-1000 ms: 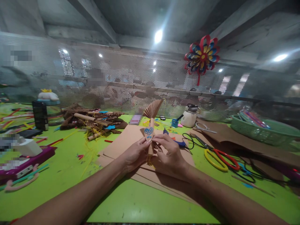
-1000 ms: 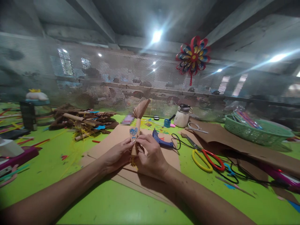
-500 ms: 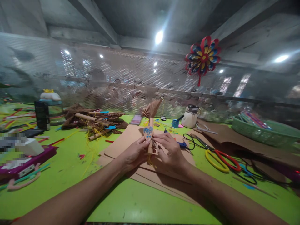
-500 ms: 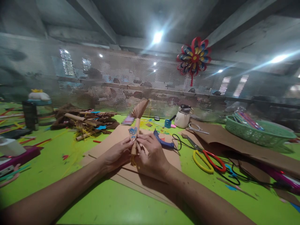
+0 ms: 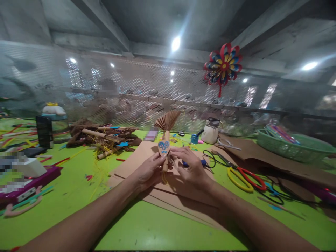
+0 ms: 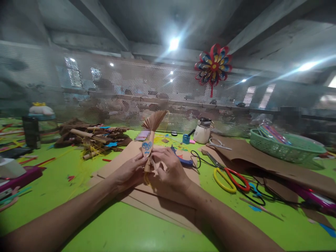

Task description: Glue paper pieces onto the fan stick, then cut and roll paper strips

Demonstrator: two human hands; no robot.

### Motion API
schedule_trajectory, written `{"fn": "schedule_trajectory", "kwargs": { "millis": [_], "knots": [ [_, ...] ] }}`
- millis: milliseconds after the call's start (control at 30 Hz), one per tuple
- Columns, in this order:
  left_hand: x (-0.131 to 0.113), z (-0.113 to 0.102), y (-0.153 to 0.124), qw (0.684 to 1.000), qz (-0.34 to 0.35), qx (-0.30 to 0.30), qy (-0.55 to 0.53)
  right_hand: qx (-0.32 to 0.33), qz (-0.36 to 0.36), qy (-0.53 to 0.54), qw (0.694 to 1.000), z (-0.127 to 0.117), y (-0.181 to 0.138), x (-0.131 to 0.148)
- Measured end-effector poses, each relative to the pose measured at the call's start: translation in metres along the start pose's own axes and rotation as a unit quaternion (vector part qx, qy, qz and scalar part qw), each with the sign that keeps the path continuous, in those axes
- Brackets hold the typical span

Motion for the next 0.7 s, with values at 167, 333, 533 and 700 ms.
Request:
{"fn": "schedule_trajectory", "kwargs": {
  "millis": [167, 333, 533, 700],
  "knots": [
    [-0.005, -0.005, 0.002, 0.999, 0.005, -0.042, 0.024, -0.076, 0.043, -0.023, 0.996, -0.019, 0.002, -0.017],
    [-0.003, -0.016, 0.006, 0.992, 0.034, -0.085, 0.09, -0.108, 0.155, -0.026, 0.982, -0.029, -0.004, -0.052],
    [-0.005, -0.023, 0.006, 0.984, 0.045, -0.109, 0.136, 0.005, 0.265, -0.11, 0.958, -0.037, -0.015, -0.091],
    [-0.007, -0.02, 0.003, 0.976, 0.018, -0.125, 0.18, 0.166, 0.297, -0.176, 0.924, -0.041, -0.022, -0.106]
  ]
}}
Point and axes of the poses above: each hand's wrist, its own y-axis towards the middle knuckle, its own z-axis out of the palm, x = y × z, the point moved 4 cm from there along y, towards the middle knuckle, and after that the axes turned 2 degrees about y, right-handed, at the moved point
